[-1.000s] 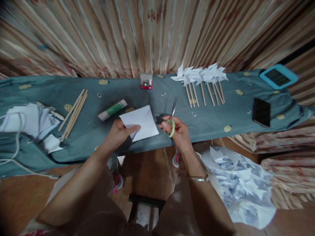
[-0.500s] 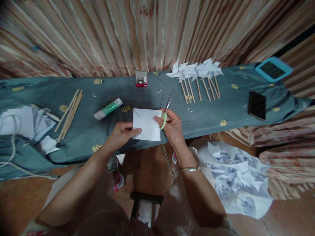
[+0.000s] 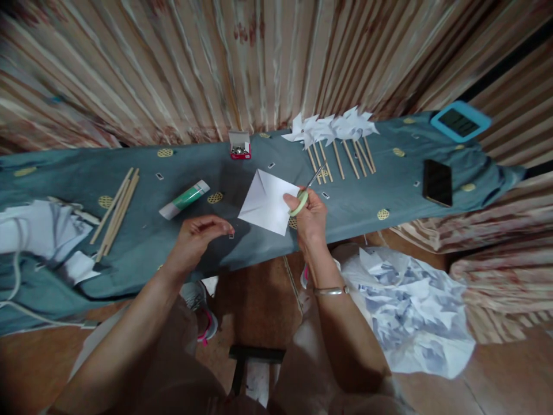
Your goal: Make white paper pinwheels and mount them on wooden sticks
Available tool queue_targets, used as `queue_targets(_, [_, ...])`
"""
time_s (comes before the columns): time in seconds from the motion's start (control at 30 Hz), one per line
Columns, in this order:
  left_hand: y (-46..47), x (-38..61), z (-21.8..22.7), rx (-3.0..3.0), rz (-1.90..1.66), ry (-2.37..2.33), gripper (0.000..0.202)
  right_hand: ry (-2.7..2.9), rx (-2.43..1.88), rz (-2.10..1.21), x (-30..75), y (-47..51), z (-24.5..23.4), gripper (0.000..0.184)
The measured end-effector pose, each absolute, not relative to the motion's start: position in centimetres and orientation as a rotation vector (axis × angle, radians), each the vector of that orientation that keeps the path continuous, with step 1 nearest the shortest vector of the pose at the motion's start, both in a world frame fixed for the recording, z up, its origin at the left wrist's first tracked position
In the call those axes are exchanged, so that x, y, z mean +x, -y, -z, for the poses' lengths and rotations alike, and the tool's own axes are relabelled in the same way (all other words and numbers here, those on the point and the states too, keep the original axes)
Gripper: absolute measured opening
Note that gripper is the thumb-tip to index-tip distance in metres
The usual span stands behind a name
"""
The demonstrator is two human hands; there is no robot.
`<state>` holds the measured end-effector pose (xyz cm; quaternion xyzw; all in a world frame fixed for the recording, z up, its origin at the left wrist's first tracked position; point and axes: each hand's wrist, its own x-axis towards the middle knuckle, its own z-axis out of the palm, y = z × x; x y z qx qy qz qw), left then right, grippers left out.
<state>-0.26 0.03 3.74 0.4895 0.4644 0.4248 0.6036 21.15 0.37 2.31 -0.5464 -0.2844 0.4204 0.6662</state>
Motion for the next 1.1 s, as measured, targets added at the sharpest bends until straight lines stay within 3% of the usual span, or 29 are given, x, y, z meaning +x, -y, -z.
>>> queue_targets(0.2, [1.6,2.9,-2.6,0.940,-0.911,-0.957,0.036,0.547,-1.150,-1.031,19.2,-0.5,-2.1,0.036])
queue_targets(0.4, [1.3,5.0,-2.2,0.586,-1.123,-0.924,0.047,0.610,-1.200,-1.115,17.1,-0.3,-2.6,0.039])
queue_targets(0.63, [-1.0,3.4,-3.1,0.475,-1.281,-0.916,0.034,0.798,-1.245,-1.291,16.4,1.5,-3.2,0.035])
queue_targets(0.8, [-2.1,1.6,-3.5,0.372,-1.272,-0.925,0.032,1.013,-1.210,-1.514,16.1,3.8,-2.7,0.047])
queue_targets(1.1, [-2.1,1.4,-4.7,0.333,-1.229,-0.918,0.031,1.235,-1.160,-1.807,16.9,5.0,-3.1,0.049])
